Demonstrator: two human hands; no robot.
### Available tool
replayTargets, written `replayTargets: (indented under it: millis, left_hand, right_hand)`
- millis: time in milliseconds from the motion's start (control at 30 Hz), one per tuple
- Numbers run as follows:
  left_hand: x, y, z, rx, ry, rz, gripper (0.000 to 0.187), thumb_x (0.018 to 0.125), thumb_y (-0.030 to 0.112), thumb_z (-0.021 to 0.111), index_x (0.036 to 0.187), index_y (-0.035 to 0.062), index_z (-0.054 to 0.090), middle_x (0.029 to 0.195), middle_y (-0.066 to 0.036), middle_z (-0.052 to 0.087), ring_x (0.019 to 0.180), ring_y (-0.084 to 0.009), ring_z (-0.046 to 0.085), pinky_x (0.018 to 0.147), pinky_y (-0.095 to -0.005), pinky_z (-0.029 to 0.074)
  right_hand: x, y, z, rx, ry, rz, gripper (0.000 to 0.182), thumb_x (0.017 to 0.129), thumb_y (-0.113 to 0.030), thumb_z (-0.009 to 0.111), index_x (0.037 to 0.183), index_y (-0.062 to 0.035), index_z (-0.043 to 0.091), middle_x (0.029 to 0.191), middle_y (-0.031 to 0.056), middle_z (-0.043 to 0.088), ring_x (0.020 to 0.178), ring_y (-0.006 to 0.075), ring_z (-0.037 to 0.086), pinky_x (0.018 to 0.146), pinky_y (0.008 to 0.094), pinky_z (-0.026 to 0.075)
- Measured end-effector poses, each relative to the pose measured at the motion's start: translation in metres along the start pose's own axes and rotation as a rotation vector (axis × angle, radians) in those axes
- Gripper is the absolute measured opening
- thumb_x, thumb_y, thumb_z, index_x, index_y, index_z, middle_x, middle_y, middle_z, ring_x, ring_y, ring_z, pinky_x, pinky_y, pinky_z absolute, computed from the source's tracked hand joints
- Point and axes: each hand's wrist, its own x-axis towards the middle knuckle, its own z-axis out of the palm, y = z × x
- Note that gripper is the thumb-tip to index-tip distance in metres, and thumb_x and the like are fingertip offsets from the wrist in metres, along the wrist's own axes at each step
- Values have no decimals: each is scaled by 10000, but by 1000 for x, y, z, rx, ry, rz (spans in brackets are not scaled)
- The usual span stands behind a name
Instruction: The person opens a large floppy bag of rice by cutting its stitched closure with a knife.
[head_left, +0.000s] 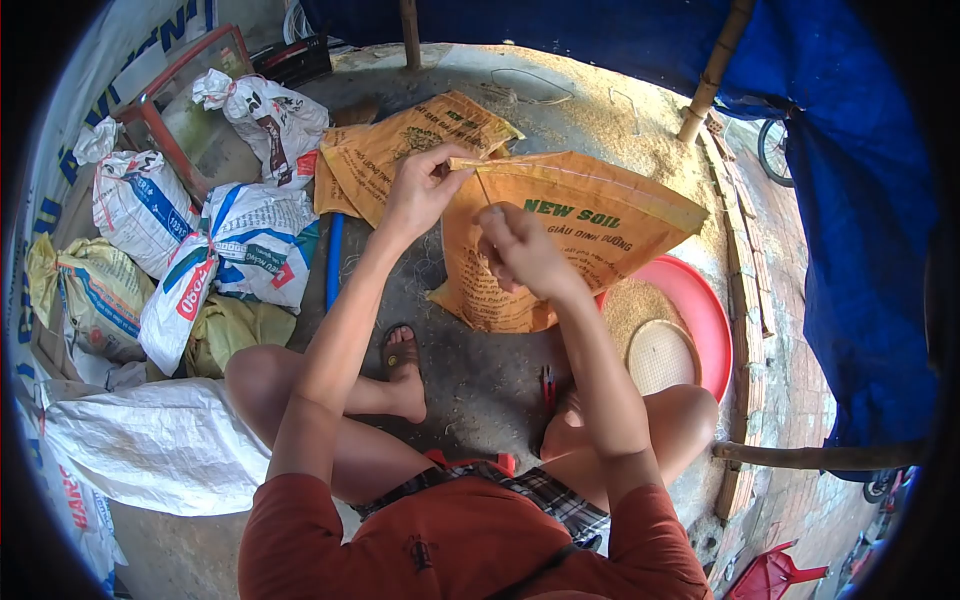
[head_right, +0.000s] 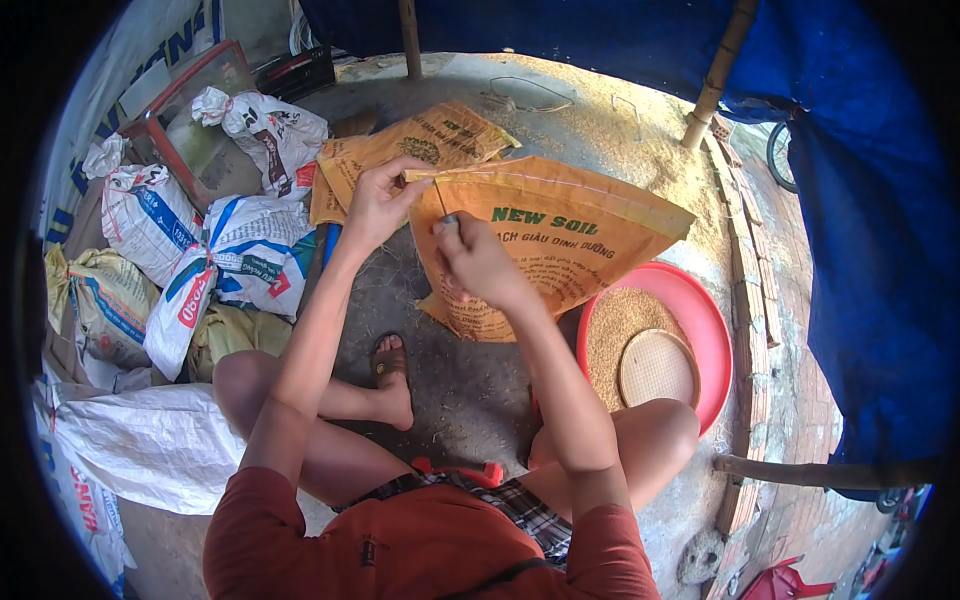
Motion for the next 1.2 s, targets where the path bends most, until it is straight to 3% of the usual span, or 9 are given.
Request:
replayTargets:
  millis: [267, 333, 500, 567, 800, 867, 1000, 1067, 1200]
  left_hand:
    - [0, -6, -5, -16, -46, -30, 149, 827, 16, 614, 975, 0, 627, 835, -28, 641, 707, -49, 528, 611, -222, 429]
    - [1, -6, -5, -47, -47, -25, 147, 825, 19, 617, 970, 2, 630, 832, -27, 641, 701, -47, 521, 606, -220, 424]
    - [1, -7, -4, 34, -28, -11, 156, 816, 17, 619, 970, 15, 646, 795, 3, 618, 639, -48, 463, 572, -225, 400]
    - [1, -14, -4, 0, -19, -2, 159, 816, 14, 617, 971, 15, 648, 789, 6, 618, 640, -47, 465, 569, -224, 399]
    - [2, -11, -6, -53, -41, -100, 164, 813, 5, 613, 971, 16, 654, 792, -15, 633, 649, -43, 484, 566, -215, 399]
    - [2, -5, -5, -31, -50, -74, 165, 812, 0, 610, 971, 15, 655, 790, -16, 632, 644, -40, 484, 560, -213, 399]
    - [1, -9, -7, 42, -41, -12, 173, 812, -17, 597, 970, 16, 660, 781, -12, 631, 634, -33, 485, 546, -211, 398]
    - [2, -11, -7, 7, -39, -10, 172, 813, -17, 598, 969, 17, 661, 762, -4, 623, 631, -33, 481, 546, -212, 396]
    - [4, -19, -4, -37, -11, -3, 163, 816, -8, 605, 965, 22, 664, 728, 11, 607, 629, -31, 465, 536, -209, 378]
  right_hand:
    - [13, 20, -15, 1034, -313, 182, 236, 979, -183, 372, 987, 35, 463, 701, 57, 476, 404, 68, 408, 303, 184, 332]
    - [14, 27, 1, -408, 155, -208, 237, 963, -192, 416, 953, 37, 477, 622, 37, 466, 418, 93, 443, 332, 250, 366]
    - [19, 38, 5, -694, 417, -546, 234, 932, -197, 464, 931, 37, 466, 622, 162, 537, 419, 260, 487, 404, 386, 398]
    - [7, 6, -10, 453, -151, 111, 215, 956, -206, 433, 930, 3, 477, 612, 56, 495, 380, 155, 412, 347, 331, 349]
    - [22, 30, -8, 957, -227, 205, 214, 968, -220, 413, 949, -18, 481, 623, 6, 457, 378, 101, 366, 323, 270, 294]
    - [30, 57, 11, -508, 391, -534, 211, 946, -241, 461, 946, -37, 513, 634, 12, 463, 377, 54, 322, 282, 183, 244]
    - [28, 53, 12, -609, 478, -538, 212, 944, -244, 469, 948, -37, 517, 640, 10, 469, 372, 52, 312, 283, 180, 247]
    - [14, 19, -6, 748, -185, 124, 220, 960, -237, 433, 956, -19, 463, 644, 5, 459, 382, 101, 397, 323, 261, 319]
    - [10, 13, -5, 530, -108, 117, 224, 958, -234, 436, 957, -12, 463, 631, 8, 461, 383, 108, 406, 324, 277, 331]
